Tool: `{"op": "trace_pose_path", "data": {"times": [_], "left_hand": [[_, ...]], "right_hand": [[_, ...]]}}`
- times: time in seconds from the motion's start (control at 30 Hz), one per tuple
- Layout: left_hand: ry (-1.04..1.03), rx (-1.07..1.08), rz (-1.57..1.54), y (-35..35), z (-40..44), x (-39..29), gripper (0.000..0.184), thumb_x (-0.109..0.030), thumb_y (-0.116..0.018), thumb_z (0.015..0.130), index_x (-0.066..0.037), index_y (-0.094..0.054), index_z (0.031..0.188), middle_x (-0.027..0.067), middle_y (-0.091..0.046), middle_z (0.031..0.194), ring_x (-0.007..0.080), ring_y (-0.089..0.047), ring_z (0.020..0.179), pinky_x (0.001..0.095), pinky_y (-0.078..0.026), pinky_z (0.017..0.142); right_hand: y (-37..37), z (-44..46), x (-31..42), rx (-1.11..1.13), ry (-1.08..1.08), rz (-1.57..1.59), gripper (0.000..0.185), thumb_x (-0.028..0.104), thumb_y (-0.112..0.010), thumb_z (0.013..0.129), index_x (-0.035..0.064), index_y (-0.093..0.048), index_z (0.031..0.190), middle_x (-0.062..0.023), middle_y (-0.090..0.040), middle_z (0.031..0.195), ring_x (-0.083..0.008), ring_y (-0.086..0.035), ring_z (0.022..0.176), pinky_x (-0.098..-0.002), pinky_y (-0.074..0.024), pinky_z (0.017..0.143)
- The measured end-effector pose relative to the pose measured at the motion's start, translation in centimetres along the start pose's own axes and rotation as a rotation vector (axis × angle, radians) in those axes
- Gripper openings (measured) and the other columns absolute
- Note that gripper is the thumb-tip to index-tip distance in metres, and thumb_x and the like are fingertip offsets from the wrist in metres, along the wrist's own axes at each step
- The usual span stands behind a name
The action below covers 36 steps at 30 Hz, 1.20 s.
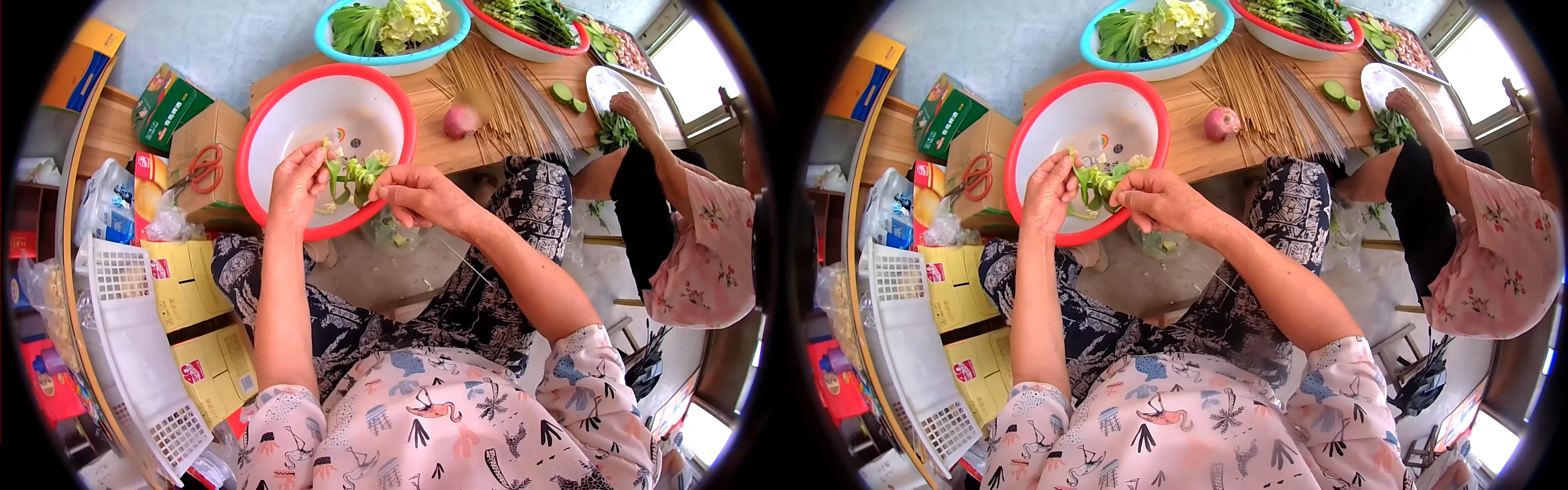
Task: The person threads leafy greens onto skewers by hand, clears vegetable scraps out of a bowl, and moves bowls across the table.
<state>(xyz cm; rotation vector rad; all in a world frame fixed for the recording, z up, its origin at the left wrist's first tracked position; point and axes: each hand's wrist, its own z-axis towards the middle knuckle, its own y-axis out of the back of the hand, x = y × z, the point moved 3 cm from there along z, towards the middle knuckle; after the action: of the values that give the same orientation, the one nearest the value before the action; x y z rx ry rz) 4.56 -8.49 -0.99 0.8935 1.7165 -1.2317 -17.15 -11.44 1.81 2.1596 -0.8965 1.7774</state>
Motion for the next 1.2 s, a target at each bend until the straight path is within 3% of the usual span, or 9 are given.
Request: {"op": "trace_pose_path", "data": {"times": [1.2], "left_hand": [[-0.001, 0.024, 0.044, 0.11, 0.13, -0.54, 0.017, -0.012, -0.063, 0.088, -0.001, -0.063, 0.101, 0.0050, -0.065, 0.086, 0.0034, -0.047, 0.059, 0.0156, -0.033, 0.048]], "right_hand": [[0.15, -0.06, 0.00, 0.019, -0.002, 0.018, 0.018, 0.018, -0.049, 0.094, 0.0048, -0.061, 0.097, 0.0025, -0.050, 0.054, -0.0028, -0.040, 0.046, -0.0190, -0.0300, 0.043]]}}
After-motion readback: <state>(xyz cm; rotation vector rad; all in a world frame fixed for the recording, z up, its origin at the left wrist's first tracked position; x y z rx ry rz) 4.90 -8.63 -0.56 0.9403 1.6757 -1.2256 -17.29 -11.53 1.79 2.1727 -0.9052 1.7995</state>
